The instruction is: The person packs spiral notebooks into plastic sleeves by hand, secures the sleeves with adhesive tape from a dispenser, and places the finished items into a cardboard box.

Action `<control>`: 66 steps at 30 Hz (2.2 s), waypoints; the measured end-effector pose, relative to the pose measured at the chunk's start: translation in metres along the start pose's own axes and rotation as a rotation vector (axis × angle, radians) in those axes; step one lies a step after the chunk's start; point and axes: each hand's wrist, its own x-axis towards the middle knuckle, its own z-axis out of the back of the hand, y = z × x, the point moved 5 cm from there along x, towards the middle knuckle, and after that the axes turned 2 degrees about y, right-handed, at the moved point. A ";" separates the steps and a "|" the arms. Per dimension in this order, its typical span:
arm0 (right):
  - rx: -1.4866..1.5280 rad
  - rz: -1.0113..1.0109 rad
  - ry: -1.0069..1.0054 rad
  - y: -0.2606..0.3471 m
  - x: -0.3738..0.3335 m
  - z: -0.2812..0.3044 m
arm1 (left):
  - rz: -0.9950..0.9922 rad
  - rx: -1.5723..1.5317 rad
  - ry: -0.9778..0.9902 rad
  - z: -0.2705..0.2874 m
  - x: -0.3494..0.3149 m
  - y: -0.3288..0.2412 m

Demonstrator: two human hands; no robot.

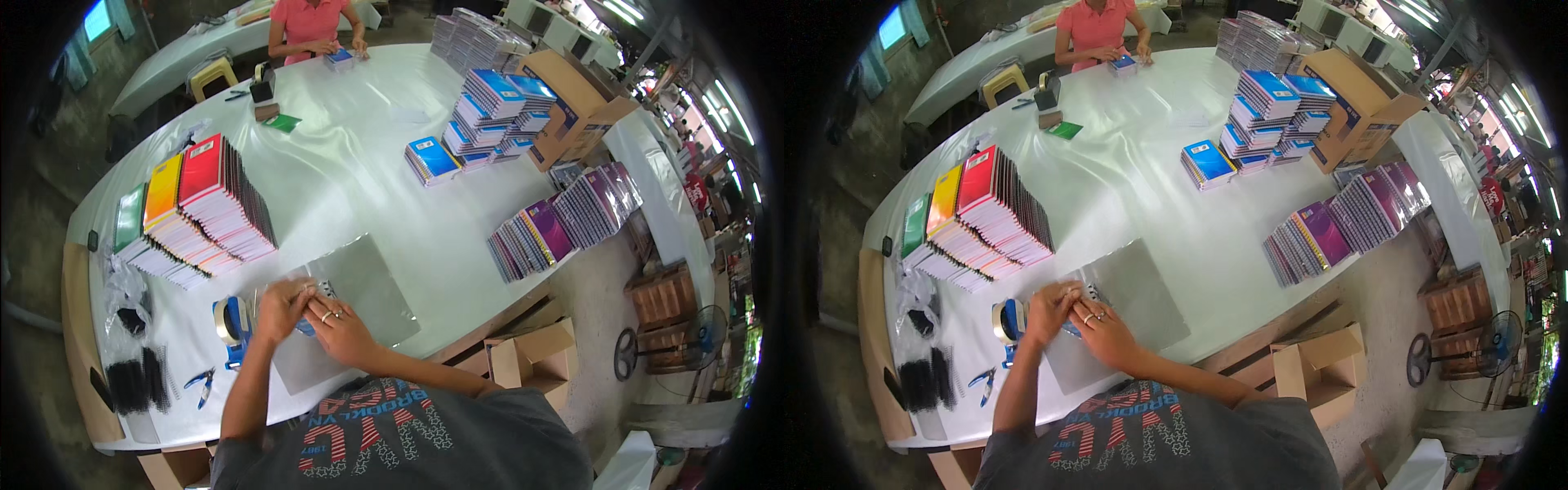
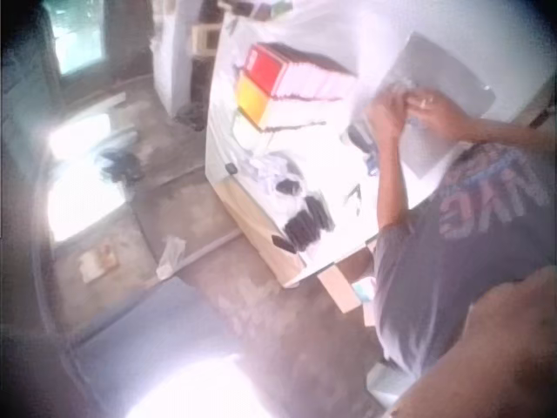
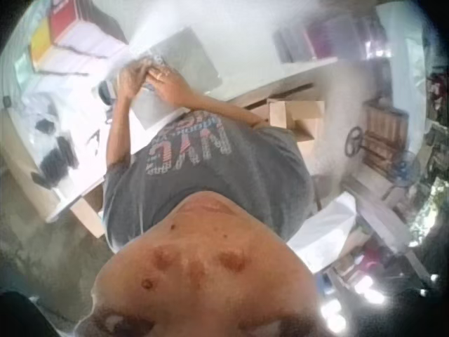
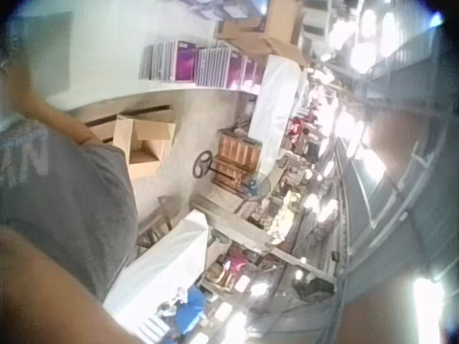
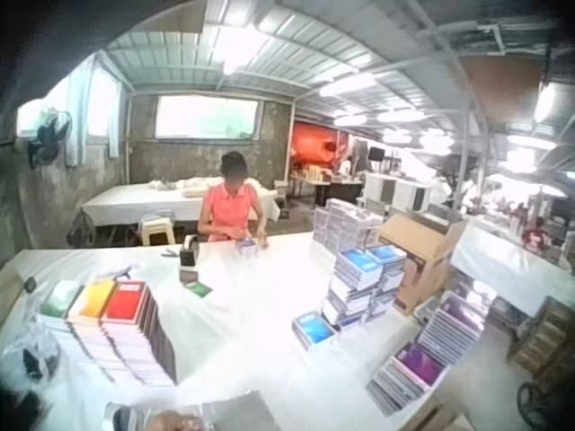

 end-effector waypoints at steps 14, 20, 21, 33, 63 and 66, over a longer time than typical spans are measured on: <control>0.271 -0.064 -0.366 -0.016 0.001 -0.004 | 0.004 0.044 -0.289 -0.010 -0.037 -0.024; 0.333 -0.110 -0.065 -0.031 0.006 -0.015 | 0.042 0.232 -0.336 -0.024 -0.062 -0.036; 0.313 -0.095 -0.080 -0.033 0.005 -0.019 | -0.028 0.240 -0.348 -0.028 -0.069 -0.037; 0.269 0.084 -0.214 -0.033 0.004 -0.011 | 1.073 -0.352 -0.479 0.073 -0.181 0.096; 0.163 0.059 -0.108 -0.034 0.002 -0.005 | 0.953 -0.763 -0.500 -0.060 -0.095 -0.018; 0.104 0.075 -0.007 -0.032 0.004 -0.007 | 0.933 -0.835 -0.502 -0.065 -0.098 -0.012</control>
